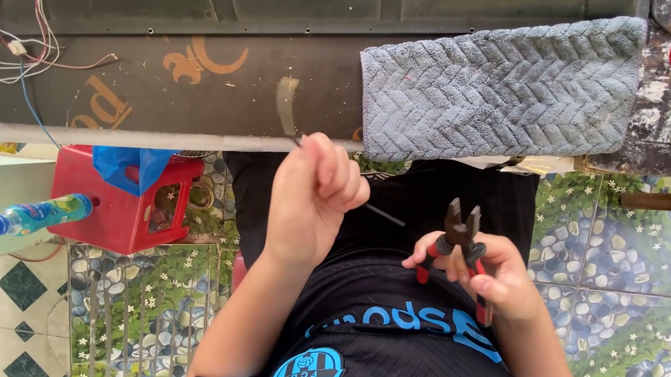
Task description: Preparing electrical connections by stripping wire insulation, heating the ends, and twisting wires together on a repair bench.
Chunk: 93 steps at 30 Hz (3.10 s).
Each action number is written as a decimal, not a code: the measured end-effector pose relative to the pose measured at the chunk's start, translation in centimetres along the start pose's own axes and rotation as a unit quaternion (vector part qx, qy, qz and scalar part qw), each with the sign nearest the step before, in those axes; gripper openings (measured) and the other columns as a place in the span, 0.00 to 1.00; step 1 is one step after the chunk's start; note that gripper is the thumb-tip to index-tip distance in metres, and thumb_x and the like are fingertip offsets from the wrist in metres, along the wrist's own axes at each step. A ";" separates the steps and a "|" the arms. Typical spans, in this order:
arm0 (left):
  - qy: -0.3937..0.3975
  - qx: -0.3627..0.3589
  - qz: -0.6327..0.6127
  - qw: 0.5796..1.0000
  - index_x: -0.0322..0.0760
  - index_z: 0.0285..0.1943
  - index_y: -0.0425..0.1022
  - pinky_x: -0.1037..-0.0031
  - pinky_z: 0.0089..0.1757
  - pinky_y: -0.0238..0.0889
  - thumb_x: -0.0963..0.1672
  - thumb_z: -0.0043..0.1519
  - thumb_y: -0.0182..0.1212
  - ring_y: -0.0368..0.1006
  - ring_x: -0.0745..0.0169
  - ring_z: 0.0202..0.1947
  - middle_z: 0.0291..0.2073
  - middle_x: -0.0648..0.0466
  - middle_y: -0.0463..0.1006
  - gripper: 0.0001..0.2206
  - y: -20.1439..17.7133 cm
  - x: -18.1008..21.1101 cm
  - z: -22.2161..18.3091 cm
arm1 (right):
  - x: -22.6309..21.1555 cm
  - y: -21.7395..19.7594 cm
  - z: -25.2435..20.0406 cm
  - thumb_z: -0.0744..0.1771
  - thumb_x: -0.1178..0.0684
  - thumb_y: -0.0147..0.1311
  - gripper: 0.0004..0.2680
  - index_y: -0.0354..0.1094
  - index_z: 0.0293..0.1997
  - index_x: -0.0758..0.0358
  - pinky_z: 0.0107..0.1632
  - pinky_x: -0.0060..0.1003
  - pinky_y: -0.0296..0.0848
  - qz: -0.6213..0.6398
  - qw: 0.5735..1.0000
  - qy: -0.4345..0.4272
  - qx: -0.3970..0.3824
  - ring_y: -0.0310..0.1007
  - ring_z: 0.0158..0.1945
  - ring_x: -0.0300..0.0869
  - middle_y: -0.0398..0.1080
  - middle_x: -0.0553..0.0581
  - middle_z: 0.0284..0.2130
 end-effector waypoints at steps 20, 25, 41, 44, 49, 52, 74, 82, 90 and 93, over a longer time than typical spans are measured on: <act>0.153 0.005 -0.099 0.983 0.41 0.29 0.57 0.72 0.32 0.55 0.50 0.71 0.42 0.50 0.65 0.23 0.22 0.58 0.55 0.17 5.1 -0.3 -2.4 | -0.7 3.8 3.1 0.67 0.54 0.53 0.05 0.70 0.39 0.63 0.59 0.40 0.71 -0.283 0.951 -0.081 0.095 0.71 0.52 0.44 0.71 0.56 0.46; 0.132 -0.012 -0.129 0.983 0.41 0.28 0.57 0.72 0.30 0.54 0.49 0.70 0.46 0.50 0.64 0.21 0.20 0.58 0.53 0.17 4.1 -1.7 -2.0 | 0.3 3.7 3.2 0.63 0.61 0.61 0.13 0.52 0.36 0.55 0.46 0.34 0.68 -0.158 0.976 -0.058 0.136 0.69 0.46 0.43 0.65 0.56 0.39; 0.103 -0.068 -0.095 0.988 0.42 0.26 0.57 0.70 0.28 0.47 0.50 0.70 0.45 0.44 0.64 0.18 0.17 0.57 0.53 0.18 2.6 -3.8 -2.8 | 3.6 2.7 1.1 0.65 0.51 0.63 0.08 0.67 0.34 0.60 0.30 0.31 0.70 -0.239 0.909 0.283 0.191 0.71 0.25 0.36 0.75 0.53 0.22; 0.114 -0.078 -0.099 0.985 0.41 0.27 0.56 0.70 0.29 0.50 0.50 0.71 0.44 0.47 0.64 0.18 0.17 0.57 0.55 0.18 2.8 -3.9 -3.0 | 4.2 2.6 1.2 0.65 0.54 0.63 0.08 0.66 0.27 0.58 0.29 0.31 0.68 -0.239 0.931 0.207 0.180 0.68 0.22 0.36 0.70 0.51 0.17; 0.093 -0.083 -0.092 0.988 0.42 0.26 0.55 0.71 0.28 0.47 0.50 0.71 0.44 0.43 0.65 0.19 0.16 0.57 0.51 0.19 2.9 -3.2 -2.9 | 3.9 3.2 1.6 0.67 0.56 0.60 0.18 0.49 0.20 0.51 0.27 0.30 0.51 -0.264 0.944 0.129 0.147 0.47 0.22 0.32 0.49 0.41 0.16; 0.068 -0.014 -0.135 0.988 0.42 0.24 0.53 0.69 0.24 0.38 0.52 0.69 0.48 0.39 0.65 0.16 0.15 0.58 0.46 0.21 1.5 -2.9 -2.4 | 2.5 3.9 2.3 0.66 0.58 0.59 0.11 0.58 0.25 0.56 0.29 0.31 0.63 -0.219 0.951 0.117 0.183 0.62 0.21 0.36 0.61 0.49 0.17; -0.107 -0.155 -0.677 0.712 0.42 0.29 0.52 0.80 0.21 0.27 0.47 0.73 0.39 0.34 0.74 0.16 0.16 0.63 0.44 0.17 2.0 -0.8 0.2 | 2.7 1.1 1.2 0.67 0.46 0.52 0.11 0.80 0.39 0.60 0.25 0.29 0.67 -0.293 0.916 0.246 0.120 0.70 0.22 0.36 0.85 0.54 0.27; -0.103 -0.153 -0.682 0.708 0.42 0.29 0.51 0.80 0.21 0.28 0.47 0.72 0.38 0.34 0.74 0.15 0.16 0.63 0.44 0.16 1.9 -0.3 0.4 | 2.6 1.0 1.1 0.66 0.46 0.53 0.12 0.81 0.44 0.59 0.21 0.27 0.68 -0.320 0.904 0.259 0.113 0.72 0.21 0.33 0.85 0.54 0.25; -0.091 -0.147 -0.658 0.733 0.43 0.28 0.51 0.80 0.21 0.28 0.47 0.72 0.38 0.34 0.73 0.15 0.15 0.63 0.44 0.16 1.7 0.2 0.2 | 2.5 -0.9 0.3 0.69 0.49 0.48 0.12 0.75 0.46 0.67 0.23 0.26 0.64 -0.238 0.936 0.237 0.104 0.77 0.27 0.39 0.75 0.64 0.20; -0.082 -0.142 -0.636 0.754 0.43 0.28 0.50 0.80 0.21 0.27 0.47 0.72 0.38 0.33 0.74 0.15 0.16 0.63 0.43 0.16 1.0 0.4 -0.2 | 1.1 -3.9 -1.1 0.69 0.52 0.49 0.10 0.75 0.42 0.67 0.27 0.29 0.66 -0.260 0.931 0.230 0.115 0.70 0.22 0.38 0.82 0.65 0.28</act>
Point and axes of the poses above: each hand's wrist, its own z-axis towards the middle knuckle, its own y-axis out of the palm, x = y × z, the point moved 4 cm from there along z, towards the middle knuckle
